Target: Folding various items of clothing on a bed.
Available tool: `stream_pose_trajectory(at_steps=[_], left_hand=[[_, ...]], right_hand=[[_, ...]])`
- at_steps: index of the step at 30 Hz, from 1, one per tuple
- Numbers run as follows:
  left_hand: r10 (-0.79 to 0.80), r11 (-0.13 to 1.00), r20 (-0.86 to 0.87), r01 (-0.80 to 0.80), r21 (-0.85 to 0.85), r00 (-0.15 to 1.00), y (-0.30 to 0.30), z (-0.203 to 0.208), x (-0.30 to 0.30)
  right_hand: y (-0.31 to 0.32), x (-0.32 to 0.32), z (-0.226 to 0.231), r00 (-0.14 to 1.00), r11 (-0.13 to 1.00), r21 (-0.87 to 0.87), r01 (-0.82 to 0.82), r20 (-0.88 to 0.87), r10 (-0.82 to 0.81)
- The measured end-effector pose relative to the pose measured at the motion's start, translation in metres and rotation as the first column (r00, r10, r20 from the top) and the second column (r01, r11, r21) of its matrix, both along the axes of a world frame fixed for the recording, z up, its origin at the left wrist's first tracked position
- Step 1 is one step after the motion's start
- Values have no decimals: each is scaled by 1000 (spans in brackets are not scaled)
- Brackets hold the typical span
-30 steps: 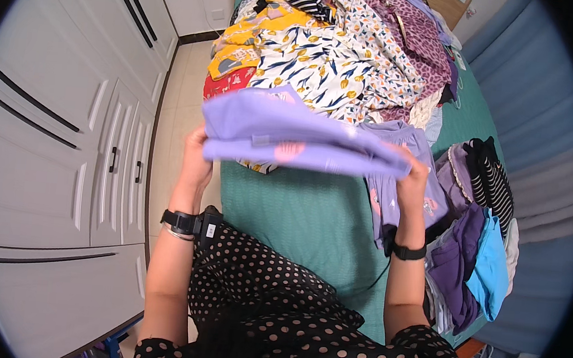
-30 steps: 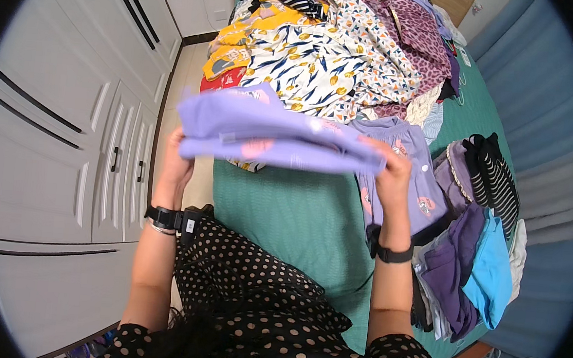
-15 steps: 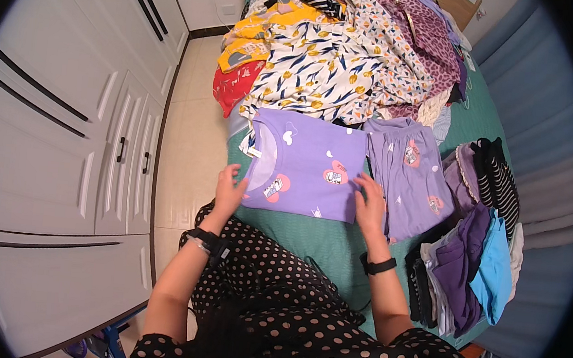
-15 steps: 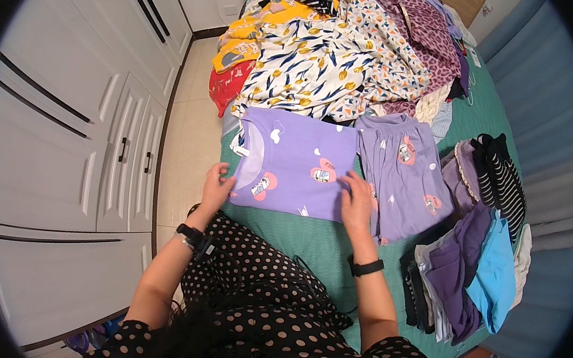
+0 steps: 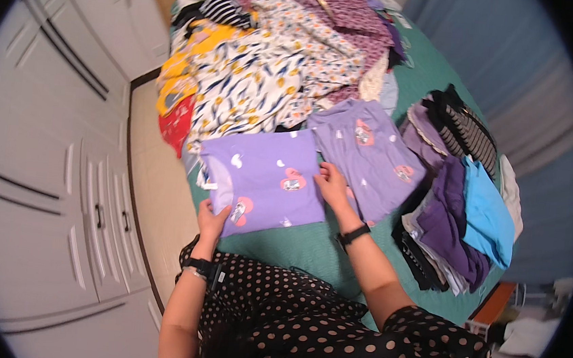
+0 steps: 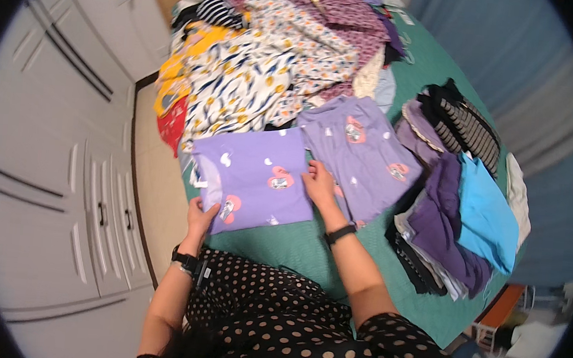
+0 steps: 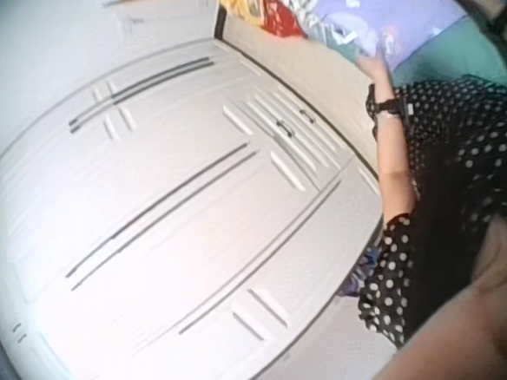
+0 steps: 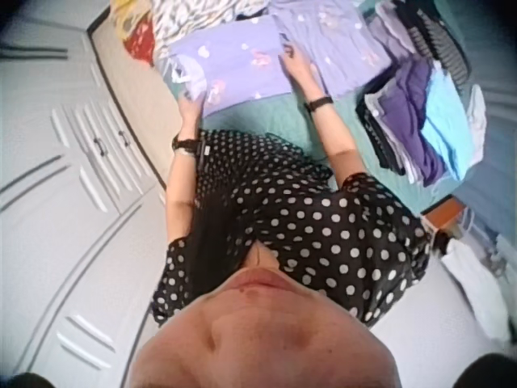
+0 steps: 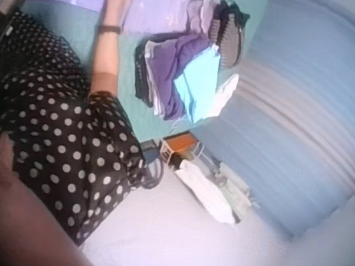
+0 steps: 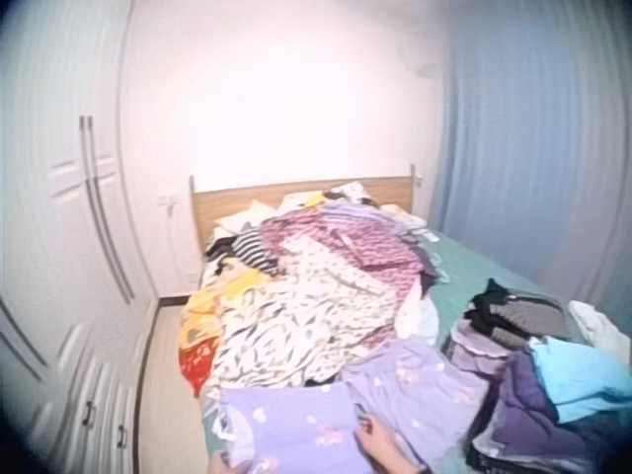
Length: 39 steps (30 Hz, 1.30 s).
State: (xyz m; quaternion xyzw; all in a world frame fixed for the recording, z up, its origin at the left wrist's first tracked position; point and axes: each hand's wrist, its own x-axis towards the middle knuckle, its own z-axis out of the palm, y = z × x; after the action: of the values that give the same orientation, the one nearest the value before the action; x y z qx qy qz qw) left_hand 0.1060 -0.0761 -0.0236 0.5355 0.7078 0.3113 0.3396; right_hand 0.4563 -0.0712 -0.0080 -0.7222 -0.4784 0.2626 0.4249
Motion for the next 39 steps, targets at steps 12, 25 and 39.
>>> stream_pose_trajectory(at_steps=[12, 25, 39], left_hand=[[16, 913, 720, 284, -294, 694, 26, 143, 5], [-536, 717, 597, 695, -51, 597, 125, 248, 157], [-483, 874, 37, 480, 72, 875, 103, 49, 144]], right_hand=[[14, 9, 97, 594, 961, -52, -270, -795, 124], [-78, 101, 181, 667, 945, 225, 239, -745, 8], [-69, 117, 147, 881, 940, 161, 299, 331, -337]])
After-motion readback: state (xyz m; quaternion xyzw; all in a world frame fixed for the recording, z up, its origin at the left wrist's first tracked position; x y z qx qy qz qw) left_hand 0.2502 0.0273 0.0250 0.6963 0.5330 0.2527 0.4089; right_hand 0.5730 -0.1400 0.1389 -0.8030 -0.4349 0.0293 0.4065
